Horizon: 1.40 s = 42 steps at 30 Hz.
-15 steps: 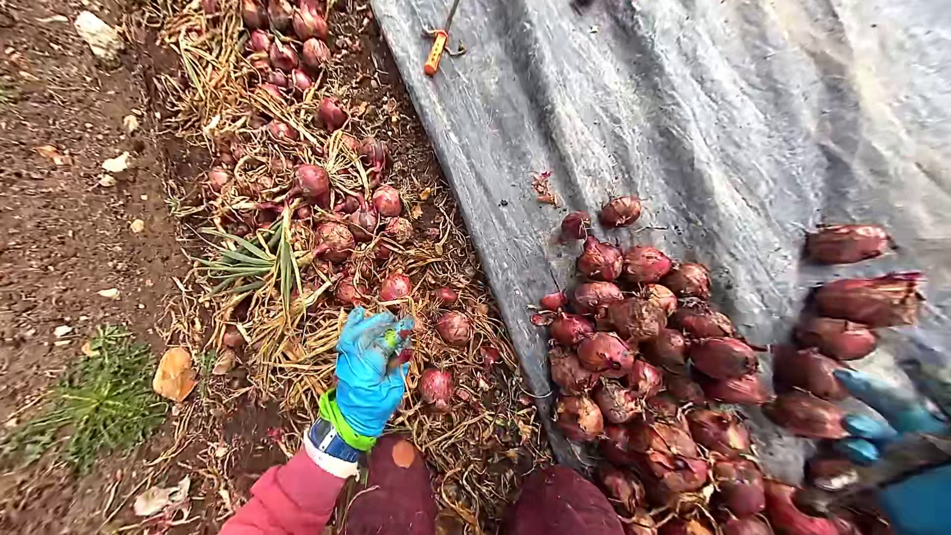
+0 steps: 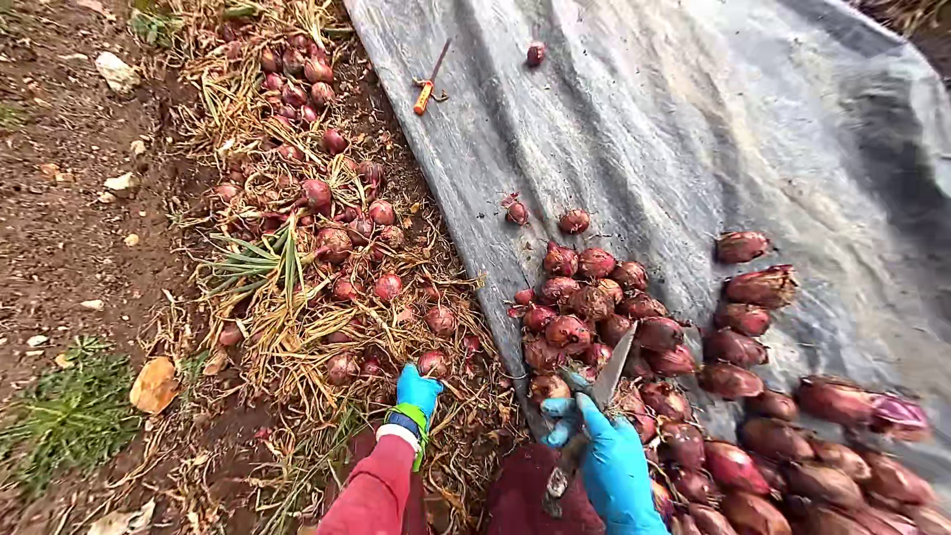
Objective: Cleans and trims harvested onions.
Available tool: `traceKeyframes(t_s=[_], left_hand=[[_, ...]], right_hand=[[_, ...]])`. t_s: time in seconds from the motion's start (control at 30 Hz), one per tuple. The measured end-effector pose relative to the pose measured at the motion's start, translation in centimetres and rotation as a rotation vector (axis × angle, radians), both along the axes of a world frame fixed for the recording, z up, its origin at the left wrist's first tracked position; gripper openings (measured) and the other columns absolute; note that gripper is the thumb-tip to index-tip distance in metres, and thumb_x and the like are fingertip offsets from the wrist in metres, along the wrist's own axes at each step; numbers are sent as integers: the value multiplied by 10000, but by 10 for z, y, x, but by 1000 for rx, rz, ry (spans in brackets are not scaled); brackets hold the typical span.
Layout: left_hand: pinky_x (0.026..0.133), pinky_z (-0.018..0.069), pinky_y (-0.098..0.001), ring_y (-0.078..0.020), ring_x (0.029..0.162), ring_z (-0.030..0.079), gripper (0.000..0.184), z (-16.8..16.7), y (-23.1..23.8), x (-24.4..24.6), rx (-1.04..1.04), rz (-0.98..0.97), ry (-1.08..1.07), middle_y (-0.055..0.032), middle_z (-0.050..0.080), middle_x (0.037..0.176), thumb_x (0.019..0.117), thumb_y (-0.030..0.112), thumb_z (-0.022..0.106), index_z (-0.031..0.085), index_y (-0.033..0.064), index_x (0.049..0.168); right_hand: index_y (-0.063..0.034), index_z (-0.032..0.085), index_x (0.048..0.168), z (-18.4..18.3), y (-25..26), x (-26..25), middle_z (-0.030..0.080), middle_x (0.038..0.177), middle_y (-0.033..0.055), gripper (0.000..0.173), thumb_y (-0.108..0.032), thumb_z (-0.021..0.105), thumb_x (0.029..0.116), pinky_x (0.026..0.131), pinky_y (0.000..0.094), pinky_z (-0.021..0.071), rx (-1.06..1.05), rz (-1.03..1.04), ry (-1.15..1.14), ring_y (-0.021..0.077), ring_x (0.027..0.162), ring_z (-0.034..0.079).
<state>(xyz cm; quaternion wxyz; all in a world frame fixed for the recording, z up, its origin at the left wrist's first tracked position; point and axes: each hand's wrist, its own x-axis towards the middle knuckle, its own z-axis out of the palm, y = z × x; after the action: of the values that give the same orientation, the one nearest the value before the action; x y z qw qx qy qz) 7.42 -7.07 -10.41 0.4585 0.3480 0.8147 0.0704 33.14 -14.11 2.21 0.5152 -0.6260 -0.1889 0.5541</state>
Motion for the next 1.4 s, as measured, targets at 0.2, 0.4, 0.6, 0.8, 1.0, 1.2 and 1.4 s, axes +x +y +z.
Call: traceKeyframes(t_s=[0.2,0.4,0.6,0.8,1.0,1.2,1.4], left_hand=[[915,623,-448,-217,1068,725,545,110,-13,-46,198,-145,-347,-125,724,1213,845,-52,729,624,58,1369],[884,586,-521,-204,1007,718,249,185,10,-54,291,-914,-21,-36,749,1042,912,178,631,724,163,1143],[782,554,-543,-282,935,699,207,203,83,-52,32,-1356,240,-70,710,963,965,325,627,688,155,1067],[792,558,-589,-323,912,710,213,156,126,-53,46,-1071,173,-118,717,931,975,293,641,682,116,1085],[820,546,-590,-315,947,701,289,155,117,-20,-149,-1316,65,-105,721,969,1024,397,592,709,137,1068],[919,548,-640,-350,1098,704,435,114,92,-89,-139,-740,396,-130,734,1176,1008,499,582,689,175,1277],[897,558,-650,-388,1089,706,493,54,7,-64,-396,-796,438,-187,733,1138,929,505,668,707,75,1165]], right_hand=[[-44,632,1134,-12,-38,-38,541,576,67,800,-604,65,1066,447,430,554,-206,315,140,220,437,551],[-105,645,836,-2,19,-87,604,605,29,821,-909,484,790,464,344,541,104,675,7,164,476,586],[-151,638,750,-16,77,-92,567,564,16,824,-834,217,939,444,378,507,111,637,-359,165,465,559],[-73,680,966,-46,101,-85,528,555,65,859,-743,144,1005,438,380,497,-151,642,-67,194,434,514],[-90,627,826,-47,111,-80,574,602,35,758,-746,282,984,502,344,515,-196,1005,-135,157,492,567],[-82,672,1057,-33,85,-45,541,544,66,960,-762,1,965,397,388,507,-144,429,-40,196,402,521],[-53,684,1120,-25,0,-74,589,593,88,894,-684,57,1020,419,371,526,-121,424,71,204,431,558]])
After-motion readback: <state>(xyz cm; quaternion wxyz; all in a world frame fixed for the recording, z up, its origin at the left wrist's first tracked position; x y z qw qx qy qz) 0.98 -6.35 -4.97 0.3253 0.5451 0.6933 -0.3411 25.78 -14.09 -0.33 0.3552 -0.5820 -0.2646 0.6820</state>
